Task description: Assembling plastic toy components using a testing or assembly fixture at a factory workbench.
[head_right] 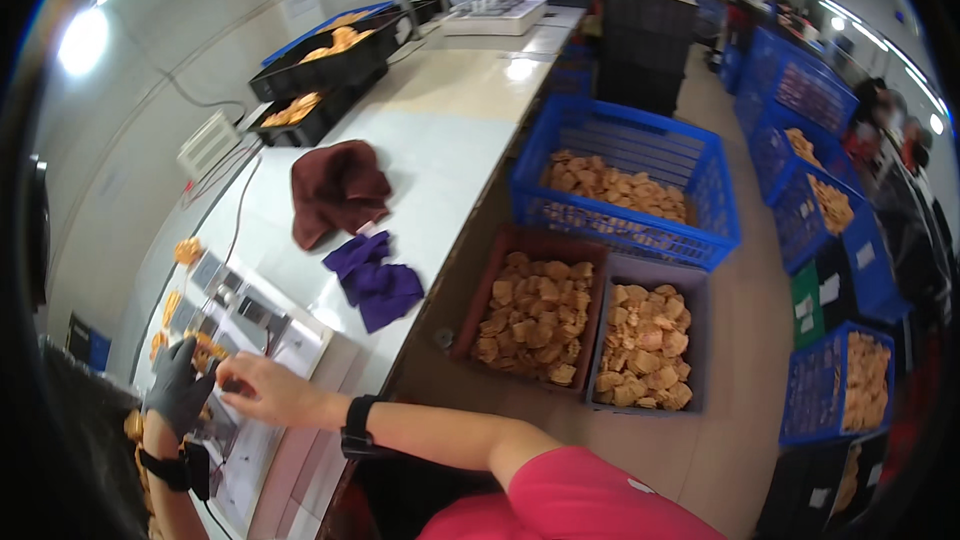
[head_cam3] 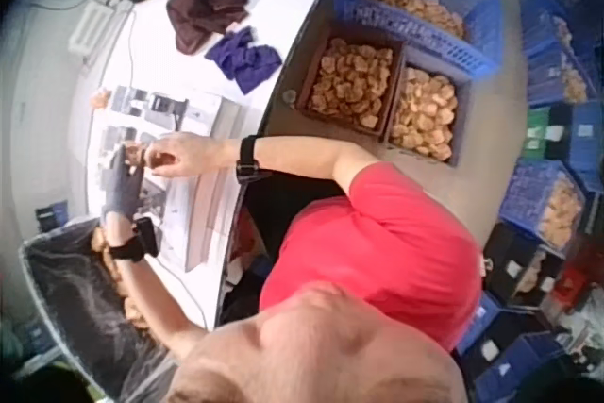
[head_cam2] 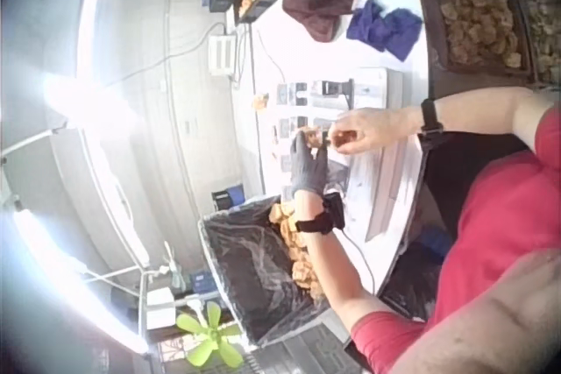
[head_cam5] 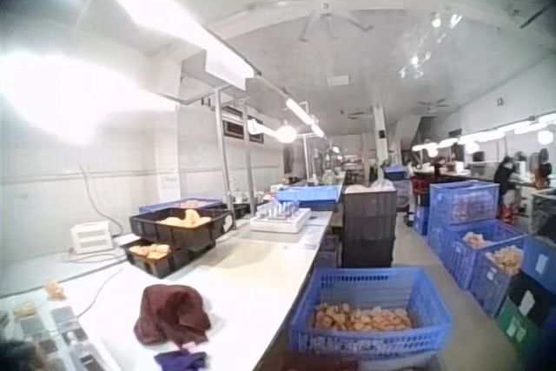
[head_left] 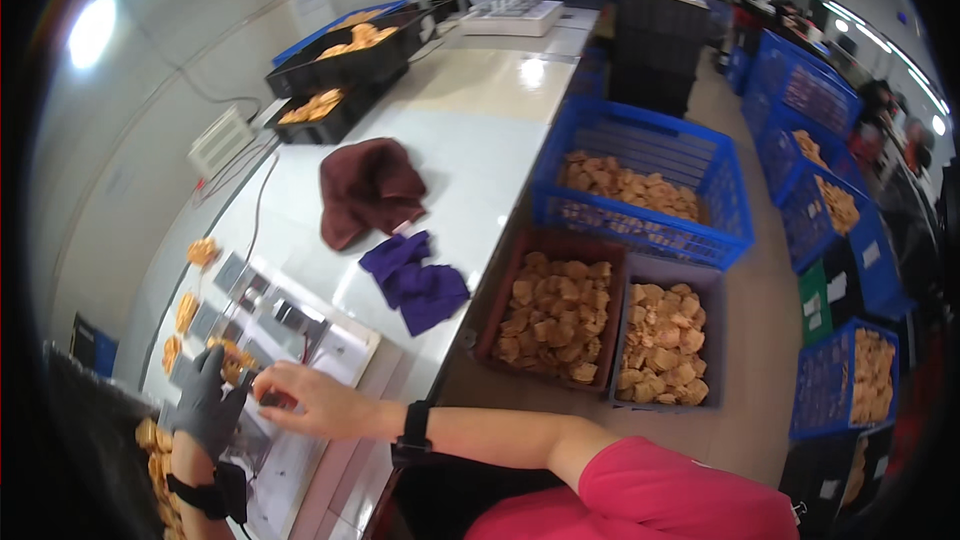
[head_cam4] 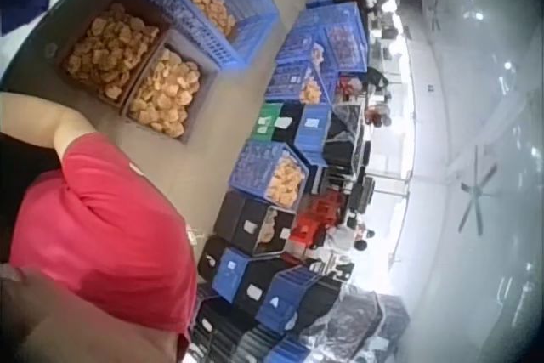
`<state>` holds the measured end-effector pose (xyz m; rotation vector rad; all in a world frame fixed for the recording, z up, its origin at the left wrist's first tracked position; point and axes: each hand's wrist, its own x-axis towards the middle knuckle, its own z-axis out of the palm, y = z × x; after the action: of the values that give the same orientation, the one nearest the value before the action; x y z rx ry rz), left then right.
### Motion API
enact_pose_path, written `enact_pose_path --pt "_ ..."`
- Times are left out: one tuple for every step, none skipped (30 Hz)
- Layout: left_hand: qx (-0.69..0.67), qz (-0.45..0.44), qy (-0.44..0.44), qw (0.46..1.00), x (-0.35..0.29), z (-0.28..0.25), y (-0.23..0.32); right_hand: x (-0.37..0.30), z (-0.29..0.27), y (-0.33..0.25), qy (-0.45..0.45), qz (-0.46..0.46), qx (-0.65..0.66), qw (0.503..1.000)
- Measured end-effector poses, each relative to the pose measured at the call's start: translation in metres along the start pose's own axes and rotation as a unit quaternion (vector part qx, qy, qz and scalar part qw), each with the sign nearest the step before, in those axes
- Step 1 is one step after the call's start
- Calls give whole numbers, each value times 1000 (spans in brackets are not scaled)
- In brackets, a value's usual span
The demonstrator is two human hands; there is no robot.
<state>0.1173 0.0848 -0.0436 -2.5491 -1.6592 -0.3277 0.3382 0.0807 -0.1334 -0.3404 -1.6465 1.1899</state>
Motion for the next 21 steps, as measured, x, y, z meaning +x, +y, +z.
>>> enact_pose_path --pt "-71 -94 -58 991 5 -2 7 -1 -1 2 6 4 -4 1000" --pt "-77 -81 -60 992 7 -3 9 -2 -2 4 10 8 -6 1000" --pt "-69 -67 -52 994 0 -3 9 -3 1 8 14 8 -11 1000" --pt "-62 -50 -42 996 -3 -6 13 -2 4 11 37 0 -5 999" --pt "-80 -99 -60 990 -11 -8 21 -2 4 15 57 -9 1 998" --pt "-44 -28 2 999 -27 -1 18 -1 5 14 62 -8 -2 998" --pt "-22 -31 -9 999 -35 -8 36 -2 5 13 84 -15 -7 996" --pt "-2 -35 -21 999 -47 -18 58 -5 6 13 107 -21 -13 994" --pt "-20 -11 -7 1000 -63 -21 67 -3 8 14 105 -22 -21 994" --pt "-39 14 8 999 -81 -20 72 -2 9 15 108 -20 -25 994" --pt "-42 -8 -1 999 -102 -16 70 -1 11 18 104 -16 -20 994" --pt "-51 -17 -14 998 -103 -36 112 0 12 23 102 -10 -18 995" --pt "-97 -38 -15 994 -111 -44 129 -1 5 18 103 -4 -14 995" --pt "-142 -64 -17 988 -122 -43 136 -1 3 17 106 -3 -18 994" --pt "-145 -61 -18 987 -132 -38 139 -1 4 16 112 -8 -43 993" --pt "-156 -86 -2 984 -145 -32 139 -2 5 14 118 -12 -67 991" --pt "-168 -111 13 979 -157 -25 137 -1 4 12 120 -10 -71 990" --pt "-179 -136 29 974 -172 -17 133 -1 2 7 85 9 -73 994" --pt "-238 -179 41 954 -185 -3 129 -2 2 3 50 28 -75 996" --pt "-232 -206 54 949 -197 10 124 -3 4 2 51 29 -78 995" --pt "-231 -236 77 941 -203 16 127 -4 7 2 44 45 -59 996"
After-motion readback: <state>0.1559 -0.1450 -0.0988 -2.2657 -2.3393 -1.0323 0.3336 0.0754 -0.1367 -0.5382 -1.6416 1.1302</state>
